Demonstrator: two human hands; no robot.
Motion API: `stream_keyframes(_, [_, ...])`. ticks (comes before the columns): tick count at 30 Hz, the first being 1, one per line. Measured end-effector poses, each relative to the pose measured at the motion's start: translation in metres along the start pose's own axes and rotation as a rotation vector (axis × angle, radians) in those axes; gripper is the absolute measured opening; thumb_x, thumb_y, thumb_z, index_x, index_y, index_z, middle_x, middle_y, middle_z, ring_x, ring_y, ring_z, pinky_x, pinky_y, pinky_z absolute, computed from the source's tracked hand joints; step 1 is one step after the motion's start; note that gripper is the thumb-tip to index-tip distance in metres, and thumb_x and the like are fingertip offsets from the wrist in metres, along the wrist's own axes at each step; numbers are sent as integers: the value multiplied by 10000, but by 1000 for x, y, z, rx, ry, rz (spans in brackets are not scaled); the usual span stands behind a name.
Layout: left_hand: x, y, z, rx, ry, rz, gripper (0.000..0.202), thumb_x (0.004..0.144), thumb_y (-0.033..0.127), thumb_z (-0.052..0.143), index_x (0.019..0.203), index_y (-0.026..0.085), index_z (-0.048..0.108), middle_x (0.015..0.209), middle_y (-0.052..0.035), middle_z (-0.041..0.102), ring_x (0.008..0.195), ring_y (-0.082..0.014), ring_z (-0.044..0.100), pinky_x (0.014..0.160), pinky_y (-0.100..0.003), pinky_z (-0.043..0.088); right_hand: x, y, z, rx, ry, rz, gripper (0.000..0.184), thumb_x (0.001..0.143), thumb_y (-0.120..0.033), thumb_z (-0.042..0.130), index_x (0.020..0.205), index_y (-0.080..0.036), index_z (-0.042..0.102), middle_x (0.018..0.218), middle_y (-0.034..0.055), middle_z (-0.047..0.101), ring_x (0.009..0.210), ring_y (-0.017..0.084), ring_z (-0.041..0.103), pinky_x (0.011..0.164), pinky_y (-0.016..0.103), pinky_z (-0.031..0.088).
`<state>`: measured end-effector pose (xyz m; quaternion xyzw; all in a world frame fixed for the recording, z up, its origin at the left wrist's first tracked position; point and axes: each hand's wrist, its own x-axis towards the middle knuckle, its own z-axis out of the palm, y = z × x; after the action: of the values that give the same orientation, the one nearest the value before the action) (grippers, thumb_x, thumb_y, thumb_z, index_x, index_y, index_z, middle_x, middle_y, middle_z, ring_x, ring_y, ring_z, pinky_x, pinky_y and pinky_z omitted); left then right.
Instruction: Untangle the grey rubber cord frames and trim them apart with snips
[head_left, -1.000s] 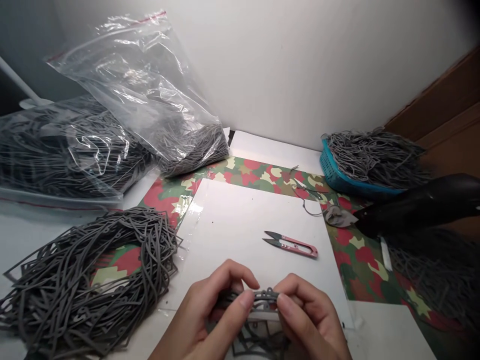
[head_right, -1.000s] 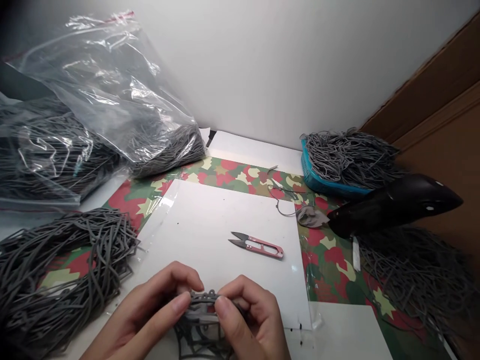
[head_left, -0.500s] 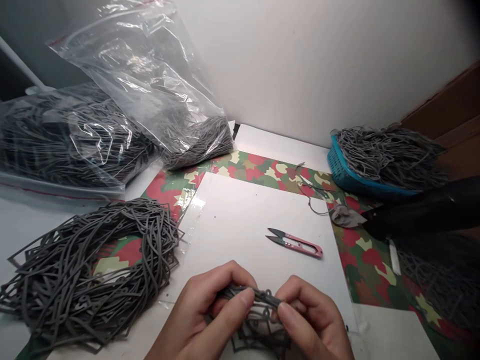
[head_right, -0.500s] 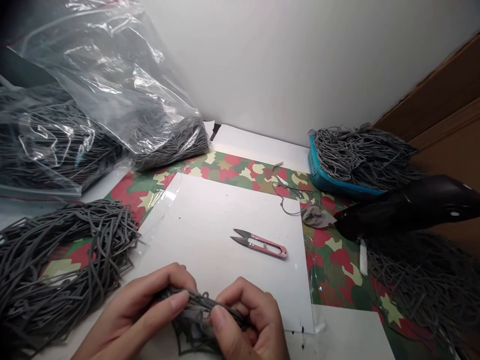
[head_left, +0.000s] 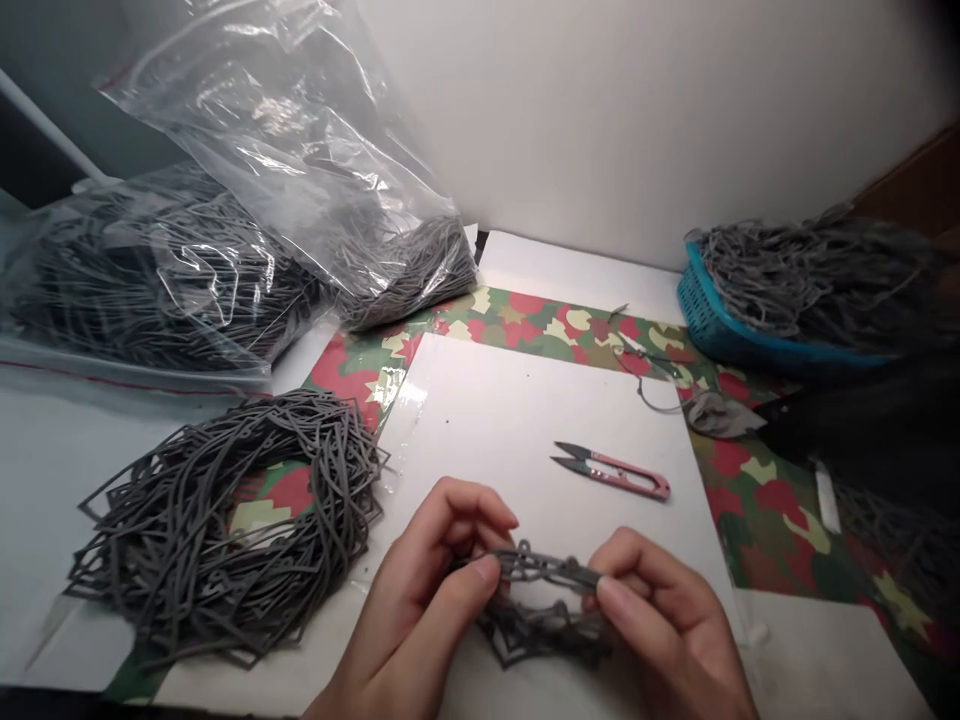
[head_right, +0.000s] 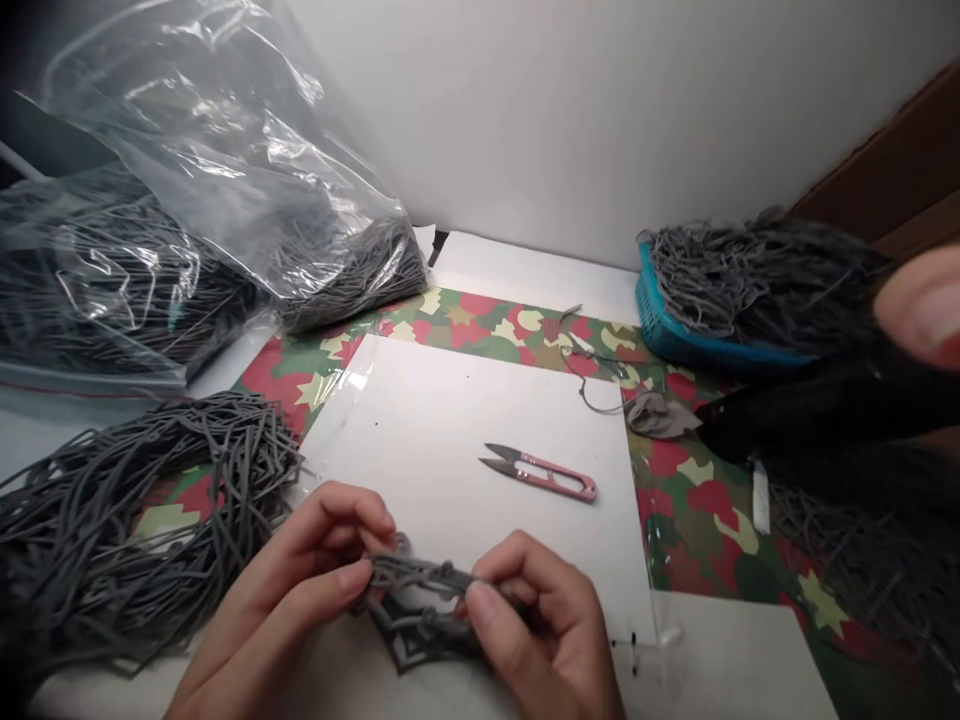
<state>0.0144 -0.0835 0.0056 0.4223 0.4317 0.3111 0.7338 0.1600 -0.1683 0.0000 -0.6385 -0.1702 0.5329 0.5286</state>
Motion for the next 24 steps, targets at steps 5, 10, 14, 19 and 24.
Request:
stream_keyframes(5, [0, -2, 3, 57, 22, 90, 90, 835, 211, 587, 854, 246, 668, 737, 33, 596, 671, -112, 542, 620, -156, 441, 1, -1, -2, 90, -79, -47, 387, 817, -516, 725, 687, -180, 584, 555, -53, 401, 546, 105, 259, 526, 275, 163])
stream_keyframes(10, [-1, -2, 4, 156, 50, 112, 86, 849, 225, 585, 856, 237, 669, 765, 23, 601, 697, -124, 554, 625, -156, 465, 2, -3, 1, 101, -72, -98, 355, 839, -480, 715, 705, -179, 582, 567, -57, 419, 539, 101, 267, 512, 266, 174])
stream_keyframes(14, [-3, -2, 6, 255, 101, 144, 57, 836, 269, 628, 878, 257, 666, 802, 30, 619, 742, -127, 574, 643, -135, 478, 3, -6, 1, 104, -86, -126, 375, 832, -500, 704, 691, -180, 570, 549, -70, 378, 518, 97, 243, 496, 268, 178])
stream_keyframes(19, [-1, -3, 5, 337, 87, 182, 92, 828, 301, 678, 916, 279, 662, 854, 33, 645, 776, -129, 613, 683, -126, 506, 4, -8, -5, 85, -110, -111, 354, 841, -468, 697, 679, -176, 578, 519, -98, 320, 466, 72, 149, 469, 264, 158])
stream_keyframes(24, [2, -5, 5, 363, 136, 209, 89, 861, 292, 656, 949, 285, 659, 907, 23, 652, 864, -141, 624, 737, -129, 511, 6, -7, -5, 97, -96, -130, 285, 842, -421, 713, 737, -176, 614, 520, -95, 351, 467, 69, 205, 457, 231, 198])
